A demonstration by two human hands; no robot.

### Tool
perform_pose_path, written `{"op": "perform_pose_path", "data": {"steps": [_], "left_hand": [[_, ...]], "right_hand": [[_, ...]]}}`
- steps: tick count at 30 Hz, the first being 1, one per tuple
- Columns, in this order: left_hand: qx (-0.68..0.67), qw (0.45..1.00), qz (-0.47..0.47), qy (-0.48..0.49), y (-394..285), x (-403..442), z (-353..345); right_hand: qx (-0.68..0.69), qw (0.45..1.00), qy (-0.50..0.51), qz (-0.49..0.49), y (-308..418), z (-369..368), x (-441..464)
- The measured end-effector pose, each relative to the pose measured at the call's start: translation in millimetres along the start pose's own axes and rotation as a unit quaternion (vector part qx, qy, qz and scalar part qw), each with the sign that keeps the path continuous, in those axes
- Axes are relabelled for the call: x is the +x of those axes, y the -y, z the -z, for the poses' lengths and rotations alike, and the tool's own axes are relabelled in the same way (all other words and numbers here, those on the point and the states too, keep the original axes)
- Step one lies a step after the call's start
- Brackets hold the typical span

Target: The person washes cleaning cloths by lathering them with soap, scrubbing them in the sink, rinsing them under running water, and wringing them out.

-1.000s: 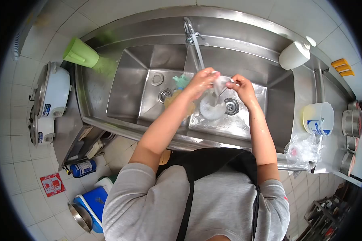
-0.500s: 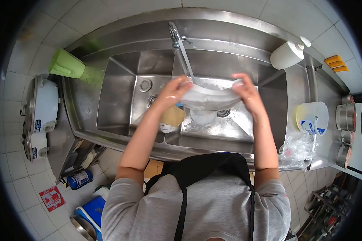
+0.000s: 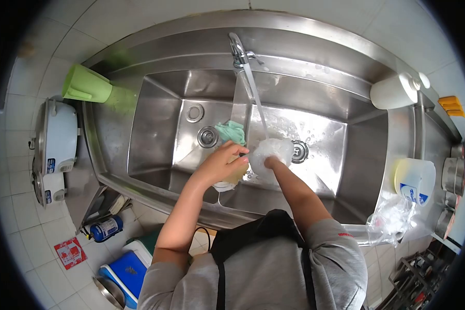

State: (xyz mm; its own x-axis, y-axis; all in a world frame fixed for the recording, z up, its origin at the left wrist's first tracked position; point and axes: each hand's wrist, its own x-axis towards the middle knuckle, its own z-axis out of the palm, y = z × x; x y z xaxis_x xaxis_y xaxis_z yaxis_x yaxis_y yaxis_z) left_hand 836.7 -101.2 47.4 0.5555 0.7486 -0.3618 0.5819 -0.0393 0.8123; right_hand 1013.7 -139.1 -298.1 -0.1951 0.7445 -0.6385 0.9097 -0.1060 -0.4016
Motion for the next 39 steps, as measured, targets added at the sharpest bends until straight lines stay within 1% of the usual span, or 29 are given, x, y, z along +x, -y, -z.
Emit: {"op": "perform_pose_path", "data": {"steps": [3, 5, 7, 8, 9, 10, 11, 12, 13, 14, 15, 16, 17, 18, 19, 20, 21, 22, 23, 24, 26, 29, 30, 31, 33, 36, 38, 39], "left_hand": [[-0.07, 0.997, -0.002, -0.03, 6.2, -10.6, 5.5], [-0.086, 0.996, -0.002, -0.028, 1.6, -12.2, 5.6], [-0.112, 0.993, -0.01, -0.021, 2.4, -9.7, 1.4], [-0.17, 0.984, 0.013, 0.046, 14.3, -2.5, -3.2], [-0.158, 0.987, -0.002, 0.037, 17.2, 0.1, -12.5], [-0.146, 0.989, -0.018, 0.025, 15.9, 3.7, -25.1], [-0.134, 0.99, -0.035, 0.014, 14.9, 10.1, -38.3], [-0.057, 0.996, -0.071, -0.012, 18.8, 20.7, -52.8], [0.019, 0.994, -0.104, -0.037, 21.5, 30.9, -68.1], [-0.004, 0.991, -0.121, -0.058, 17.8, 41.1, -83.6], [-0.025, 0.986, -0.141, -0.081, 12.5, 49.3, -91.3], [-0.08, 0.989, -0.118, -0.035, 2.3, 49.7, -87.8], [-0.133, 0.987, -0.095, 0.011, -15.1, 49.7, -81.5], [-0.184, 0.978, -0.075, 0.056, -28.1, 51.8, -77.2], [-0.209, 0.974, -0.087, 0.032, -32.4, 54.4, -77.2], [-0.233, 0.967, -0.097, 0.009, -34.7, 55.7, -78.2], [-0.258, 0.96, -0.108, -0.014, -38.4, 57.0, -78.9], [-0.242, 0.962, -0.12, -0.033, -53.8, 49.0, -72.7], [-0.245, 0.961, -0.123, -0.034, -55.6, 50.0, -75.7], [-0.247, 0.96, -0.127, -0.034, -56.1, 55.4, -78.7], [-0.248, 0.96, -0.123, -0.044, -54.0, 59.1, -84.0], [-0.181, 0.975, -0.123, -0.05, -31.8, 67.0, -92.8], [-0.169, 0.98, -0.099, -0.03, -16.3, 74.5, -98.7], [-0.146, 0.985, -0.088, -0.034, -9.9, 76.0, -99.8], [-0.102, 0.992, -0.066, -0.04, 0.8, 78.3, -101.7], [0.004, 1.0, -0.003, -0.02, 14.3, 84.8, -104.2], [0.09, 0.995, 0.031, -0.008, 49.9, 108.0, -116.4], [0.133, 0.99, 0.049, -0.001, 67.0, 116.2, -123.2]], "right_hand": [[0.039, 0.99, -0.132, -0.043, -6.8, -24.2, 2.4], [0.074, 0.98, -0.18, -0.046, -10.3, -22.5, -1.7], [0.133, 0.98, -0.146, -0.009, -17.7, -9.4, -6.2], [0.174, 0.98, -0.092, 0.02, -22.9, 2.1, -10.8], [0.213, 0.975, 0.011, 0.058, -28.3, 15.8, -16.3], [0.305, 0.951, 0.043, 0.037, -7.8, 67.8, -55.3], [0.387, 0.921, 0.03, 0.006, 16.9, 114.3, -95.8], [0.411, 0.909, 0.044, 0.054, 30.3, 152.2, -125.6], [0.367, 0.925, 0.014, 0.096, 42.4, 179.6, -150.9], [0.379, 0.918, -0.001, 0.113, 64.9, 217.0, -187.0], [0.338, 0.93, -0.035, 0.141, 86.3, 251.8, -222.5], [0.288, 0.934, -0.106, 0.182, 104.5, 276.4, -252.5], [0.319, 0.934, -0.084, 0.137, 113.9, 296.9, -274.0], [0.353, 0.921, -0.092, 0.136, 124.9, 314.9, -297.0], [0.301, 0.928, -0.141, 0.17, 142.1, 336.3, -325.8], [0.267, 0.931, -0.179, 0.174, 149.3, 353.9, -345.4], [0.28, 0.922, -0.194, 0.181, 159.4, 371.5, -364.8], [0.264, 0.904, -0.252, 0.225, 169.1, 384.6, -380.8], [0.295, 0.908, -0.236, 0.181, 174.7, 403.4, -397.8], [0.264, 0.904, -0.277, 0.19, 183.2, 420.4, -415.6], [0.272, 0.871, -0.364, 0.187, 190.4, 448.2, -443.1], [0.285, 0.784, -0.477, 0.277, 190.6, 474.8, -460.6], [0.288, 0.76, -0.497, 0.303, 190.8, 479.5, -463.2], [0.293, 0.738, -0.515, 0.324, 190.6, 484.3, -465.6], [0.305, 0.712, -0.527, 0.35, 188.4, 489.4, -468.9], [0.334, 0.706, -0.509, 0.361, 180.8, 488.7, -463.2], [0.365, 0.725, -0.47, 0.347, 175.9, 480.8, -455.6], [0.383, 0.747, -0.434, 0.326, 174.7, 473.2, -449.5]]}}
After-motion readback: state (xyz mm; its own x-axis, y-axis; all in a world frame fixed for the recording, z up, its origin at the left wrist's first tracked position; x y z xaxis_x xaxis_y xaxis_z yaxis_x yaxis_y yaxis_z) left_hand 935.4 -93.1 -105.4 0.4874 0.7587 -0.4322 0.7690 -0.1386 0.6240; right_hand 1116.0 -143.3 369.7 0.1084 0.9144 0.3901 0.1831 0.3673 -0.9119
